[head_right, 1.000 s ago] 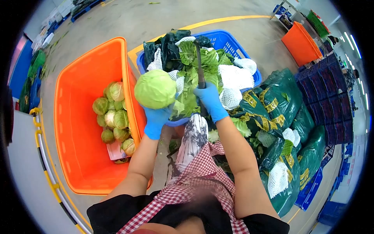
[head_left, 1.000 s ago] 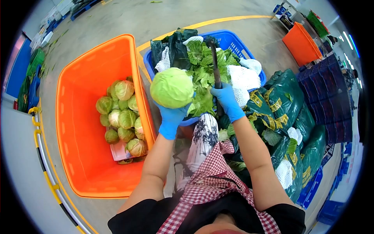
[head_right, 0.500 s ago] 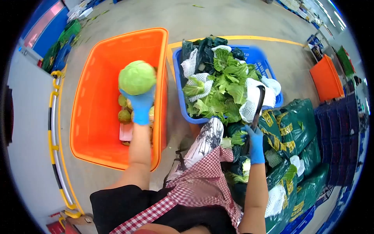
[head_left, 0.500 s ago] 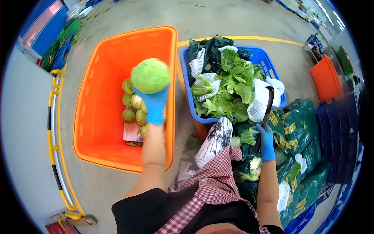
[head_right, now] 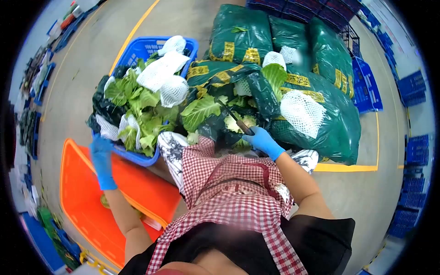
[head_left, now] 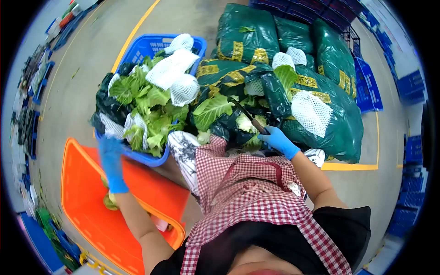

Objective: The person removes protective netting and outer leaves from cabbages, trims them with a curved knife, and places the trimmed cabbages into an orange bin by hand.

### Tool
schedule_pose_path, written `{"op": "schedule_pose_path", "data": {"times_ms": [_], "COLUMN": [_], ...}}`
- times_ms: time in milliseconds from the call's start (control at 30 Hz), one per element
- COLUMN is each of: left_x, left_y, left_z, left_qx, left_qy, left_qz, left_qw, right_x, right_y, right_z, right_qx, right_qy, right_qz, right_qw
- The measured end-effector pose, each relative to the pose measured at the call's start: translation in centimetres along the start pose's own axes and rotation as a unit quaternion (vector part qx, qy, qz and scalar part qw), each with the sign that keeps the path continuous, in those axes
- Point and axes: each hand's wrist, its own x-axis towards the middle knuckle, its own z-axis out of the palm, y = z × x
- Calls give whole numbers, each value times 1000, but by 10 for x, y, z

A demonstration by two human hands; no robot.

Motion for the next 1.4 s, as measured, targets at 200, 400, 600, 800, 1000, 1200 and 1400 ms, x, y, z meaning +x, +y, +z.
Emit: {"op": "schedule_pose_path", "data": {"times_ms": [200, 400, 600, 800, 1000, 1200, 1400], "left_x": [18, 61, 120, 128, 88, 95, 99], "left_y": [-150, -328, -342, -328, -319, -310, -222], "left_z": [288, 441, 519, 539, 450, 390, 406], "left_qx": [212, 503, 630, 651, 584, 417, 52], "left_qy": [-376, -363, -442, -495, -327, -189, -94], "left_qz": [-288, 110, 90, 110, 236, -6, -156], "left_qw": [855, 776, 633, 565, 704, 889, 982], "right_x": [44, 96, 116, 106, 102, 73, 85], "right_y": [15, 24, 78, 75, 72, 40, 54], "right_z": [-87, -143, -129, -121, -105, -82, -69], "right_qx": [57, 231, 337, 381, 309, 239, 98], "right_qy": [149, 154, 173, 136, 152, 139, 117], "right_qz": [-15, -8, 60, 57, 31, -23, 34], "right_qw": [987, 961, 924, 913, 938, 961, 988]}}
